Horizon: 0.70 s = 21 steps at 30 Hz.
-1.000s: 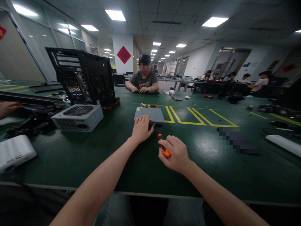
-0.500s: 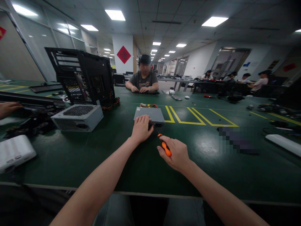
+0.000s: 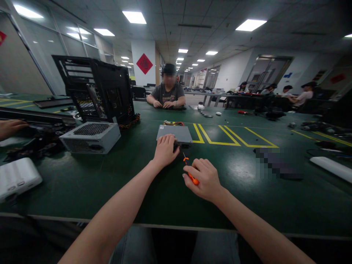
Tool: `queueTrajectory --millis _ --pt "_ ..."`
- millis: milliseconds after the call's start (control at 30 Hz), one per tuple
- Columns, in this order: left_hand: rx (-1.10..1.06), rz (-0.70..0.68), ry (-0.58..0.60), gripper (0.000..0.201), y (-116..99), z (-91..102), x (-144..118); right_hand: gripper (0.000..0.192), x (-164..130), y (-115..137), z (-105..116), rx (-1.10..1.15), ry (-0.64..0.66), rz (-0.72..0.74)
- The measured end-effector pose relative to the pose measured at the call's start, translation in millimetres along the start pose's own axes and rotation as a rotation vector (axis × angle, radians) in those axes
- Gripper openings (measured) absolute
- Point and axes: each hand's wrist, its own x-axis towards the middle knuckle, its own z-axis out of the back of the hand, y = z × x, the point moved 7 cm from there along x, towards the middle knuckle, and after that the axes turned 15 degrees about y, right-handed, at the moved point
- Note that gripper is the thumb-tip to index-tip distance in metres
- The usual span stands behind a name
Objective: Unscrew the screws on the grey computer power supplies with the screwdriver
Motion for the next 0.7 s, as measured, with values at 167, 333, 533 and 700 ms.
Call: queueTrajectory --millis 167,333,533,700 --pt "0.002 -0.003 0.003 0.026 -0.3 0.3 0.2 0.031 -0.5 -5.9 -1.7 0.062 -0.007 -0.055" --pt "0.004 0.001 0.009 0.026 0.1 0.3 0.4 0.031 -2.3 -8.9 -3.3 0.087 -0.024 -0.085" --pt "-0.008 -0.001 0.007 0.025 0.4 1.1 0.2 0.019 1.4 -2.2 -2.4 0.022 0.003 -0.020" --pt "-0.006 0.005 0.004 0.025 -0.1 1.6 -0.1 0.019 0.6 -1.5 -3.4 0.020 0.014 -0.008"
